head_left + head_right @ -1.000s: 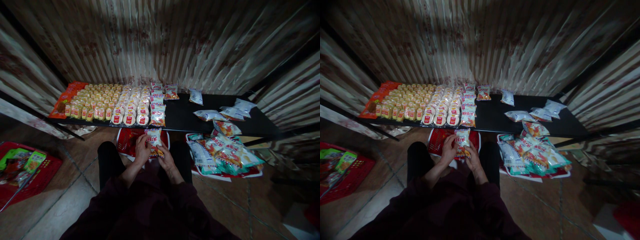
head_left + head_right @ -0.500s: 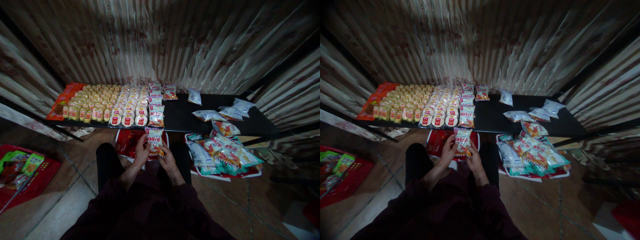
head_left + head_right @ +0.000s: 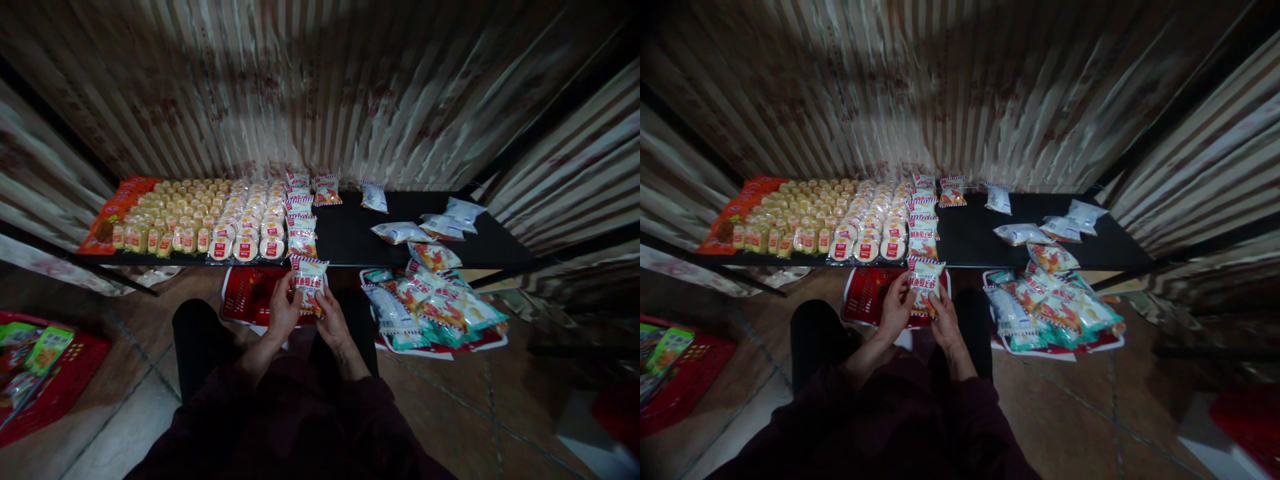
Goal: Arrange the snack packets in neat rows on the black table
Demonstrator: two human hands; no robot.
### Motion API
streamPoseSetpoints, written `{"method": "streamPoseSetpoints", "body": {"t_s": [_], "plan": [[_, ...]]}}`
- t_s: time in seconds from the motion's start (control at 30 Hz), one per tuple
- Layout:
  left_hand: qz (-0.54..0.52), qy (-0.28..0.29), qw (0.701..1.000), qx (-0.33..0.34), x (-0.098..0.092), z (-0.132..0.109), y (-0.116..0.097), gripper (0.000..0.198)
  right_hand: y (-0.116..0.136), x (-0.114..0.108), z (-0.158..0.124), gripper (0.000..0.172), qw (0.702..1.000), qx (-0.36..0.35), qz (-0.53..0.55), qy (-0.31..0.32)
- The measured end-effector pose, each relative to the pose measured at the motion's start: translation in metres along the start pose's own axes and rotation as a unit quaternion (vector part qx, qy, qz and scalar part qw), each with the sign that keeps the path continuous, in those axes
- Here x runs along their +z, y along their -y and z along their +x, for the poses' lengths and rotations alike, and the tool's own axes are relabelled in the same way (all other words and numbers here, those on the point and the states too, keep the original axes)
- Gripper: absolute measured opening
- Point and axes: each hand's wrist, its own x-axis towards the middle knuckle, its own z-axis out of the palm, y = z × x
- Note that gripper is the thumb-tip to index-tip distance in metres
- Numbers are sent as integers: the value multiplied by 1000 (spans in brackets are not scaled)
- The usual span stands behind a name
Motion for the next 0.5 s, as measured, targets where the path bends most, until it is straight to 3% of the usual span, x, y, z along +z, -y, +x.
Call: {"method": "streamPoseSetpoints", "body": {"t_s": [0.3, 0.5], "plan": [[-129, 29, 991, -31, 20, 6, -9, 41, 18, -9, 7, 41, 999, -22, 14, -34], [-131, 46, 989, -52, 20, 8, -6, 38, 20, -12, 10, 40, 999, -25, 14, -42]]}}
